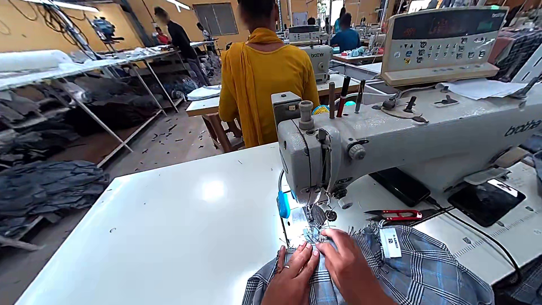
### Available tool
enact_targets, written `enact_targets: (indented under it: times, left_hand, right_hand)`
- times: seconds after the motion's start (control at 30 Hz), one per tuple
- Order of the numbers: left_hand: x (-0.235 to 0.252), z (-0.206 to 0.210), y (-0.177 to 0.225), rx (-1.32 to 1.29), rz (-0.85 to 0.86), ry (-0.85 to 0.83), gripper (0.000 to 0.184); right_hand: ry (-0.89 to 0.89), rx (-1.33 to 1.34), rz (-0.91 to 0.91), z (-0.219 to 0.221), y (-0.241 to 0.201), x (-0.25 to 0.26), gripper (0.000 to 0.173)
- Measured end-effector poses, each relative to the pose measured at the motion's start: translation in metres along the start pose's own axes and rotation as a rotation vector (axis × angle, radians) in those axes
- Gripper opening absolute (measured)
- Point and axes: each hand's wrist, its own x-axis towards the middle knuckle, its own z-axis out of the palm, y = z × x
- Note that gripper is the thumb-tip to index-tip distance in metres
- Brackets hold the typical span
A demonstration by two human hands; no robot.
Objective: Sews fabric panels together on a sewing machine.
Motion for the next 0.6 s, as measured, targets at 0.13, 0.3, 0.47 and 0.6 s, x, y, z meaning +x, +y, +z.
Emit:
enact_targets:
  times: [0.13,0.3,0.47,0.6]
  left_hand:
    - [0.006,0.000,-0.003,-0.018,-0.009,-0.032,0.041]
    - [0.028,0.011,-0.021,-0.004,0.041,0.022,0.040]
    - [0.041,0.018,-0.034,0.031,0.065,0.080,0.041]
    - [0.044,0.019,-0.037,0.039,0.059,0.097,0.041]
  right_hand:
    - [-0.070,-0.058,-0.214,-0.005,0.020,-0.008,0.026]
    - [-0.085,-0.068,-0.247,0.000,0.042,0.008,0.028]
    - [-0.138,-0.049,-0.231,0.002,0.051,0.019,0.029]
    - [-0.157,-0.034,-0.218,0.003,0.053,0.023,0.030]
